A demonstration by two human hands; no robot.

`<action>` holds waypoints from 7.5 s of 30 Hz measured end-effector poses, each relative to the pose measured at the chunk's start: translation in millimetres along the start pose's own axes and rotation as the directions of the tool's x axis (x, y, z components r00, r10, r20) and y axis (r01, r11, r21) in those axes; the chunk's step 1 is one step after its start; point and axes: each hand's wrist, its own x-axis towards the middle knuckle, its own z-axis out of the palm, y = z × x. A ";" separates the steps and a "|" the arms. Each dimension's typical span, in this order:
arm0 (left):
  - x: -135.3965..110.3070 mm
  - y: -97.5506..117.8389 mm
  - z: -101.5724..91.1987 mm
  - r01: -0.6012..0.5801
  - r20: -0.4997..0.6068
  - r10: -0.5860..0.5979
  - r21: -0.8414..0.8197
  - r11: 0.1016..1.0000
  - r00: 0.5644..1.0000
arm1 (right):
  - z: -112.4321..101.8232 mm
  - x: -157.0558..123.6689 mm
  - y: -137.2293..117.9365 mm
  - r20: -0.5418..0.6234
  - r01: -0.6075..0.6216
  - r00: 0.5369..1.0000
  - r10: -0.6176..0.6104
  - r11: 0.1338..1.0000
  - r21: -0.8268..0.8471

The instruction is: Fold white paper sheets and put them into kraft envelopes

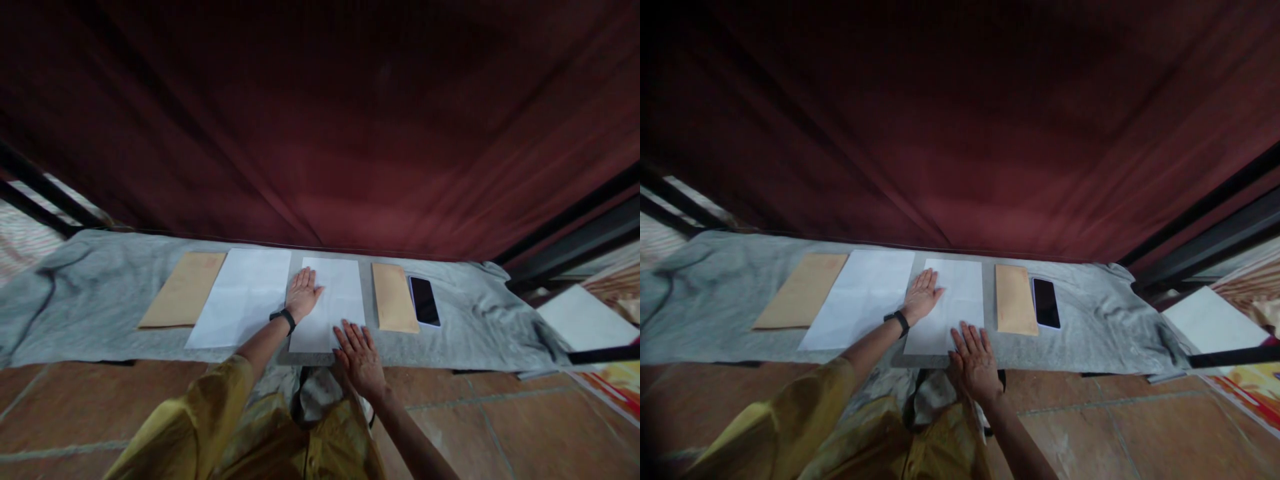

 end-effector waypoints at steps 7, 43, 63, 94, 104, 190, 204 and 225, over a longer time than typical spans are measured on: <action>-104.0 13.2 -28.3 -0.363 0.070 0.364 -0.030 0.931 0.929 | -2.4 -2.1 2.9 0.052 0.038 0.998 -0.038 0.999 0.001; -137.1 61.1 -64.9 -0.440 0.259 0.405 0.095 0.893 0.877 | -11.0 0.9 -3.5 0.178 0.004 0.984 0.008 0.998 -0.069; -133.9 55.3 -67.9 -0.430 0.289 0.426 -0.054 0.901 0.857 | -38.1 33.7 7.8 0.393 0.093 0.915 -0.086 0.996 0.000; -129.0 -51.9 -83.1 -0.240 0.284 0.457 -0.563 0.791 0.843 | -37.4 -14.5 35.1 0.238 -0.295 0.955 0.175 0.620 0.727; -118.7 -44.2 -76.8 -0.081 0.343 0.346 -0.598 0.798 0.873 | -35.9 -3.0 34.1 0.243 -0.250 0.960 0.136 0.804 0.540; -17.4 -2.6 -41.4 0.309 0.217 -0.325 0.103 0.945 0.921 | 0.2 123.6 27.8 0.054 -0.704 0.669 0.741 0.655 -0.274; -18.6 -2.7 -43.1 0.314 0.222 -0.322 0.074 0.947 0.920 | 34.3 103.6 -15.5 -0.012 -0.353 0.936 0.353 0.935 -0.043; -62.6 47.2 -40.7 -0.066 0.031 0.067 -0.058 0.996 0.997 | 32.8 98.9 -17.1 0.124 -0.334 0.928 0.351 0.932 -0.138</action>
